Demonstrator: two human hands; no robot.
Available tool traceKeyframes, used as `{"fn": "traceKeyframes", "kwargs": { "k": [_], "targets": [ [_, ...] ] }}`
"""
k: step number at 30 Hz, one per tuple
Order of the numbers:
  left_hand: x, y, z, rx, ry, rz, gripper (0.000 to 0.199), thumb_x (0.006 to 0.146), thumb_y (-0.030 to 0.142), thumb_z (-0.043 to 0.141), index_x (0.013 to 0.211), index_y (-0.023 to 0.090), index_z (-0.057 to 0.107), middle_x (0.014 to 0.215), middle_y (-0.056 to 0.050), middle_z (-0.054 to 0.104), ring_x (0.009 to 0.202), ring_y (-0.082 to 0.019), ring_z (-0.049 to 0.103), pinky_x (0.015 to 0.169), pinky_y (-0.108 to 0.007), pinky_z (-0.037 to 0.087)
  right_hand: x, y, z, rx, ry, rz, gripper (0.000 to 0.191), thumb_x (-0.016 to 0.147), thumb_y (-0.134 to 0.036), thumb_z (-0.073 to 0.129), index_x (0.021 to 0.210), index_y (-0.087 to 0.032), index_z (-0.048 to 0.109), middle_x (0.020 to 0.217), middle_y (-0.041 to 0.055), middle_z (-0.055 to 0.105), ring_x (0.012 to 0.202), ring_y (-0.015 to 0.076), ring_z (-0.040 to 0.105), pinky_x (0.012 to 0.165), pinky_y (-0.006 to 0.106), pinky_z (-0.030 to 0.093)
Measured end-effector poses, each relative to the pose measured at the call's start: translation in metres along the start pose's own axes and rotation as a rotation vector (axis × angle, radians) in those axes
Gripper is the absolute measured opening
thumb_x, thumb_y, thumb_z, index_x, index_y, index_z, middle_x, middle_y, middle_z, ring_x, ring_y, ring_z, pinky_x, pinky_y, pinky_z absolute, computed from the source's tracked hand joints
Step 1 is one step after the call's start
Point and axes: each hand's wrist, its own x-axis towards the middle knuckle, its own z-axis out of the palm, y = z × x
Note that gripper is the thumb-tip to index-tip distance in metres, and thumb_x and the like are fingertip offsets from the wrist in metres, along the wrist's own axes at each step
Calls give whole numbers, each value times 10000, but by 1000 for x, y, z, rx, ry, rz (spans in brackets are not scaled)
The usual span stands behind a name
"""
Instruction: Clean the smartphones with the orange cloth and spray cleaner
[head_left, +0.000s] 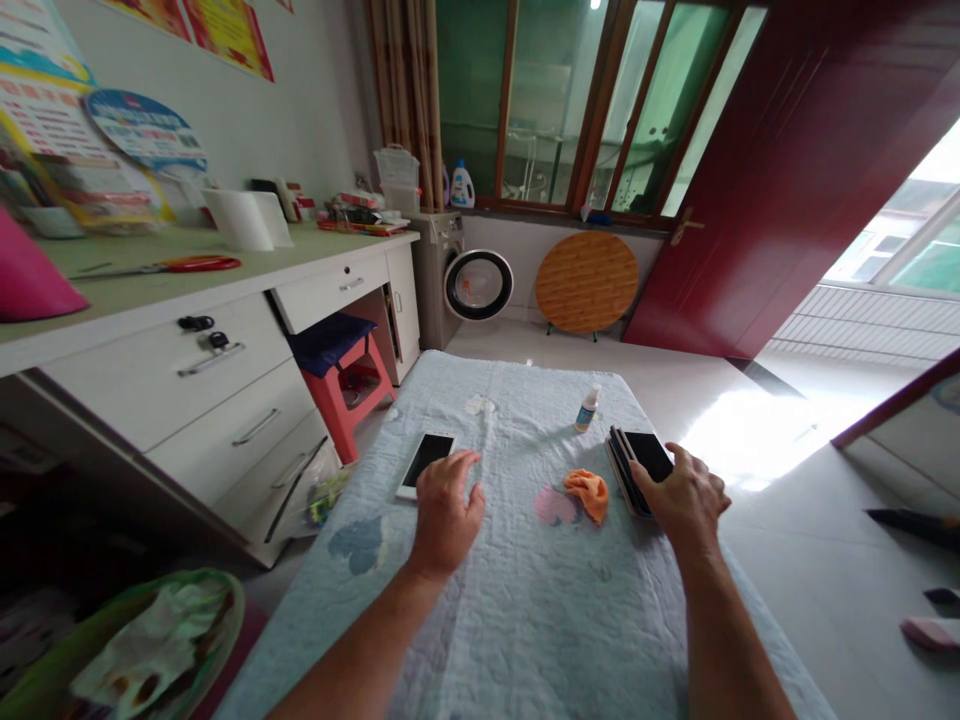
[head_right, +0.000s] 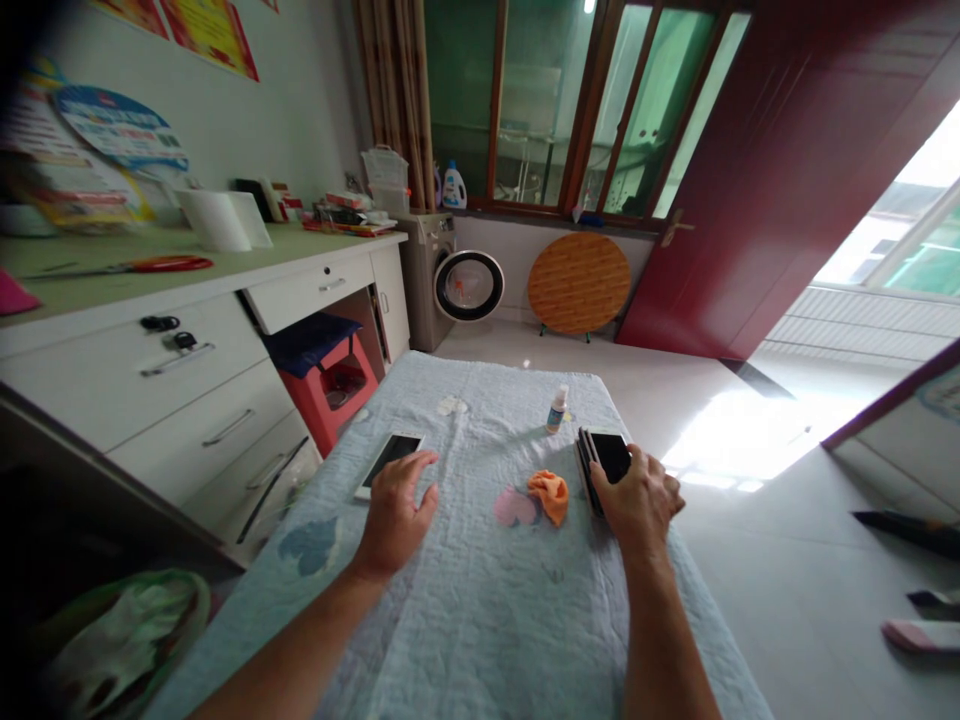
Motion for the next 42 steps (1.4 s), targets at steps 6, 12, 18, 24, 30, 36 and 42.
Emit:
{"fn": "traceKeyframes", "kwargs": {
  "k": [6,12,18,24,30,36,42],
  "targets": [
    [8,-22,-1,393,69,-193,457,761,231,608,1210,168,552,1357,-178,473,1216,-352,449,1016,-512,312,-19,-31,-4,329,211,-335,323,833,-338,480,1080,-167,597,1143,130,582,1068,271,498,953,424,354],
    [5,-37,1,567,-18,-319,524,793,304,581,1275,112,511,1347,-241,443,1218,-385,431,982,-543,318,-47,-59,6,461,30,-623,235,827,-209,484,1011,-191,629,1068,87,598,1008,233,517,921,397,416],
    [5,-39,-2,554,-91,-331,509,815,292,544,1288,111,491,1293,-213,499,1104,-349,519,912,-476,396,-46,-51,17,407,-45,-578,254,829,-211,484,1029,-178,637,1069,97,595,1004,241,515,904,396,437],
    [10,-41,-5,469,-90,-335,513,775,299,573,1251,119,502,1127,-155,604,1041,-313,561,897,-411,413,-50,-47,31,294,-159,-534,395,783,-155,470,1157,-146,598,1158,109,577,1046,245,495,938,383,415],
    [12,-45,-3,422,-81,-320,565,706,308,606,1235,138,507,1091,-141,629,1012,-307,582,900,-408,397,-53,-47,33,222,-301,-535,420,782,-130,472,1185,-122,588,1102,111,613,1024,244,502,915,343,391],
    [14,-39,-5,385,-84,-283,554,678,275,601,1209,138,519,1057,-133,649,1002,-303,591,909,-408,378,-51,-47,32,220,-354,-531,327,801,-123,476,1087,-158,629,1031,89,630,981,226,515,850,303,380],
    [13,-24,-2,313,-79,-179,581,647,240,612,1203,113,501,1038,-120,665,967,-288,606,894,-384,398,-51,-51,25,197,-391,-509,263,797,-125,502,1011,-164,650,1010,87,624,935,213,507,834,283,351]
  ]
}}
